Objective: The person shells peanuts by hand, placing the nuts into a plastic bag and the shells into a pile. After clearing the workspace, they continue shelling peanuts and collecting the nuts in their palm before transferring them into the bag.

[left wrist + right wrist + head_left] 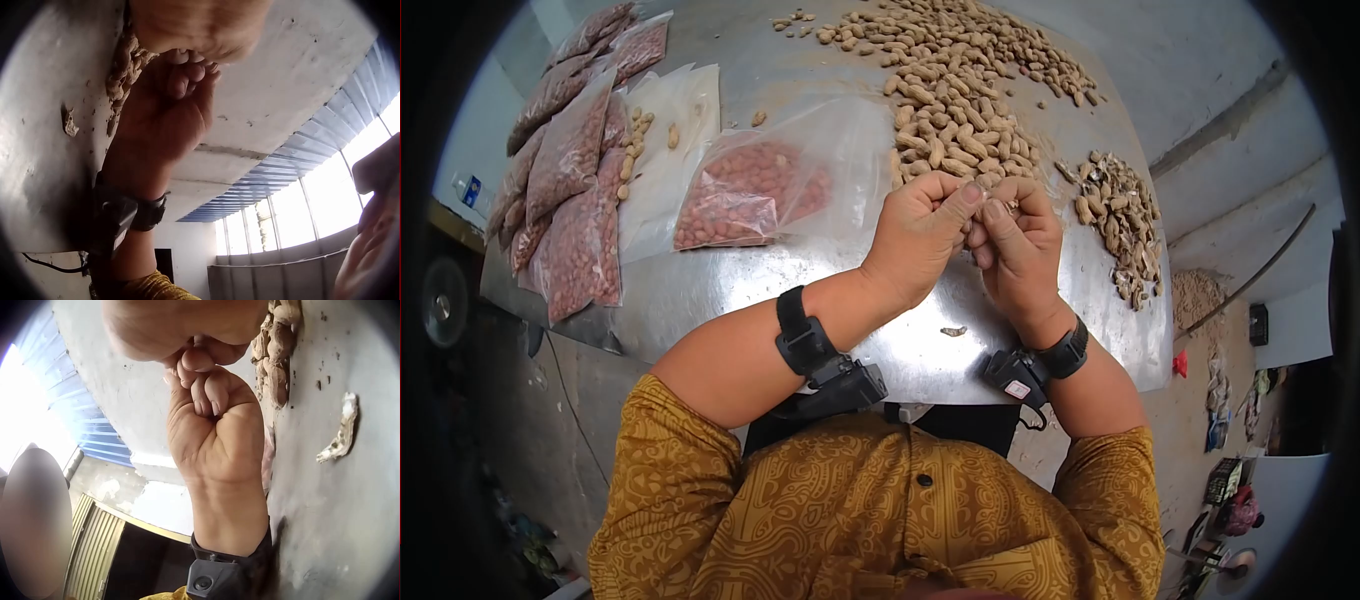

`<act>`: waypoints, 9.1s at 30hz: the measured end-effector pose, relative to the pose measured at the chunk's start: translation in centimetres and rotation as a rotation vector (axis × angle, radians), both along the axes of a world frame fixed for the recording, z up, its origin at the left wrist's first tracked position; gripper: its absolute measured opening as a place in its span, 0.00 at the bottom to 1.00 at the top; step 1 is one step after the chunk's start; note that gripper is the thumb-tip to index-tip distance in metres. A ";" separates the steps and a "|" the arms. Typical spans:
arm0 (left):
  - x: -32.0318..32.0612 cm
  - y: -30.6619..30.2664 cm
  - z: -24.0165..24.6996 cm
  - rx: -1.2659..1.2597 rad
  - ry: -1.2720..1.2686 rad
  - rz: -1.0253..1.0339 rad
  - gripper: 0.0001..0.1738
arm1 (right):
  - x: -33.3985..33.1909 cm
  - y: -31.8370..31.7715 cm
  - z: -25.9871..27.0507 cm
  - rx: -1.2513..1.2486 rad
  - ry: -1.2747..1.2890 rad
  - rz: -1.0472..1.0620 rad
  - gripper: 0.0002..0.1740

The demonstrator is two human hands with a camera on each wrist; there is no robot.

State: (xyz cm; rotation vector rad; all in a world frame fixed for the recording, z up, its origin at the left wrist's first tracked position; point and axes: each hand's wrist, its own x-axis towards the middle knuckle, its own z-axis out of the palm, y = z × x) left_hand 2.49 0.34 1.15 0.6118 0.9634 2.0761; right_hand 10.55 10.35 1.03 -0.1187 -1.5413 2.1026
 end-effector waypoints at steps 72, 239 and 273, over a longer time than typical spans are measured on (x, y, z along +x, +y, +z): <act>-2.4 -0.3 -1.8 0.015 -0.472 -0.230 0.22 | 1.0 6.6 3.1 0.532 -0.075 -0.541 0.12; -0.9 0.2 -1.0 -0.154 0.299 0.052 0.16 | 0.5 3.6 1.6 0.360 -0.197 -0.036 0.08; -1.2 0.2 -0.9 -0.087 -0.017 -0.026 0.07 | 0.6 2.6 1.8 0.268 -0.230 0.011 0.10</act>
